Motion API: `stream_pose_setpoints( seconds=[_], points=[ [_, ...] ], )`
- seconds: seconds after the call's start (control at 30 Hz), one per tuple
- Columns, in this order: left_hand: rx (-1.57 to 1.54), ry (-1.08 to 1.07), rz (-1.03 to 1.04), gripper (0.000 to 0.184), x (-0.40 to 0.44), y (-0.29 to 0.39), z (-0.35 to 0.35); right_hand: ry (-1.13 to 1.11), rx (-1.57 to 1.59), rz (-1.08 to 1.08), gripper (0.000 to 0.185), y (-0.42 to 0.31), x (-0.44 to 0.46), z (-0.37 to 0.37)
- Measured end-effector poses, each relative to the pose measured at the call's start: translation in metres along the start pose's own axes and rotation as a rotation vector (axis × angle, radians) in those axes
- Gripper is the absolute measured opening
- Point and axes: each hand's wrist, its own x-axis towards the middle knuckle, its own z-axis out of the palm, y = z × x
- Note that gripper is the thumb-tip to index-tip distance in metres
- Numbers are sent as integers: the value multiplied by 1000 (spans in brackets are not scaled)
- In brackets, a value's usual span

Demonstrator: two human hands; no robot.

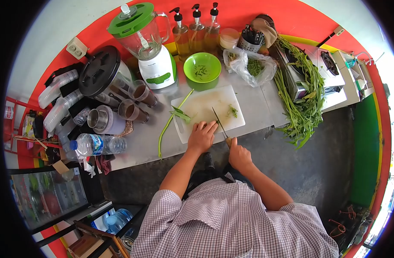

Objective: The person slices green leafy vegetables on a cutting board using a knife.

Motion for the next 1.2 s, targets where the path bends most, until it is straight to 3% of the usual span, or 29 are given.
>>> stream_pose_setpoints(
  seconds=[0.9,1.2],
  points=[
    [-4,-23,-19,43,2,4,-6,-42,94,29,57,1,6,6],
    [-17,-7,-31,43,3,3,-6,-28,60,5,51,0,8,-4]
  ],
)
